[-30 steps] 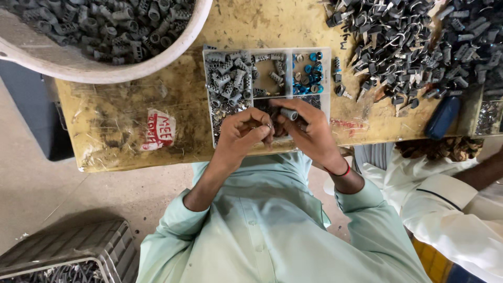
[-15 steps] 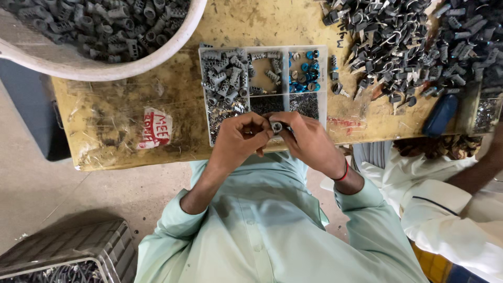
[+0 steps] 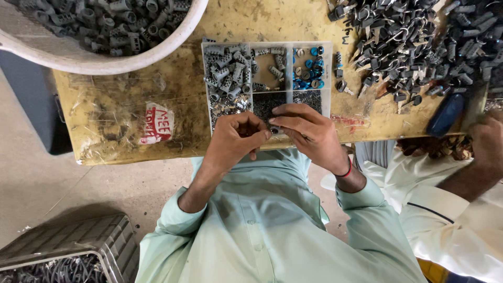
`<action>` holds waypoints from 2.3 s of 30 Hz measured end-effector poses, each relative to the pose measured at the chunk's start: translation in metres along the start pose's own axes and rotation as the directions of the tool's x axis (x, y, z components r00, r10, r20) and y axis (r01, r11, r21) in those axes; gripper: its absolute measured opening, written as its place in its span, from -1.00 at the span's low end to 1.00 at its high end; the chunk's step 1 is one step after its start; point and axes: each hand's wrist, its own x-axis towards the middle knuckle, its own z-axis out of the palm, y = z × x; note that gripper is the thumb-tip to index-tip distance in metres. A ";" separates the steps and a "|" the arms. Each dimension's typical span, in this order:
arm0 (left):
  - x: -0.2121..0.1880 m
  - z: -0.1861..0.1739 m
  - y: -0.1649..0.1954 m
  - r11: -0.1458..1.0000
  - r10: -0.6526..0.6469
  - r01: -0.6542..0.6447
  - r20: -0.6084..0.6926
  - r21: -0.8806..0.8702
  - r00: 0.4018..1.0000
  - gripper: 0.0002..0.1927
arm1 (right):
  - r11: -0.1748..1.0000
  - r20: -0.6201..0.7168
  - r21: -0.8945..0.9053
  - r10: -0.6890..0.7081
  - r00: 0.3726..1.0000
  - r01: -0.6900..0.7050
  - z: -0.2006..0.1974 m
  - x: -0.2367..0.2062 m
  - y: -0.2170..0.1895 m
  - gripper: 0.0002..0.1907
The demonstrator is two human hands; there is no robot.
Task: The person repeatedly picks small cylindrical components and metal pins from a compartmentalized tray, inserts the pins into the components, and places the assembled units into a pile on the table. The process is continuous and repetitive throughout the clip.
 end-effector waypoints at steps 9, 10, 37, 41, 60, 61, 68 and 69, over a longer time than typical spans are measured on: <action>-0.002 0.001 0.001 1.000 -0.020 0.020 -0.019 -0.006 1.000 -0.90 | 0.986 0.014 -0.132 -0.101 0.995 0.102 -0.005 -0.005 -0.007 -0.49; -0.003 0.001 0.000 1.000 -0.008 0.008 -0.022 -0.006 1.000 -0.90 | 0.983 0.025 -0.138 -0.115 0.993 0.118 -0.006 -0.006 -0.007 -0.50; 0.009 -0.008 -0.022 0.635 0.673 -0.663 0.139 0.395 0.727 -0.76 | 0.831 -0.079 -0.548 0.066 0.995 -0.099 -0.047 0.057 0.077 -0.82; 0.008 -0.006 -0.019 0.489 0.668 -0.674 0.259 0.555 0.698 -0.77 | 0.924 -0.017 0.263 0.293 0.956 -0.278 -0.053 0.036 0.052 -0.88; -0.010 -0.010 -0.006 0.196 0.628 -0.738 0.495 0.646 0.601 -0.49 | 0.453 0.375 0.738 0.340 0.862 -0.500 0.015 -0.018 0.028 -0.84; -0.010 -0.009 -0.007 0.206 0.640 -0.737 0.481 0.644 0.599 -0.46 | 0.448 0.405 0.738 0.304 0.862 -0.505 0.013 -0.019 0.026 -0.81; -0.002 0.010 -0.021 0.551 0.678 -0.687 0.226 0.473 0.699 -0.63 | 0.322 0.243 0.869 0.385 0.890 -0.376 0.034 -0.031 0.008 -0.71; -0.002 0.012 -0.023 0.552 0.680 -0.695 0.232 0.461 0.695 -0.65 | 0.334 0.305 0.846 0.339 0.890 -0.417 0.030 -0.033 0.010 -0.70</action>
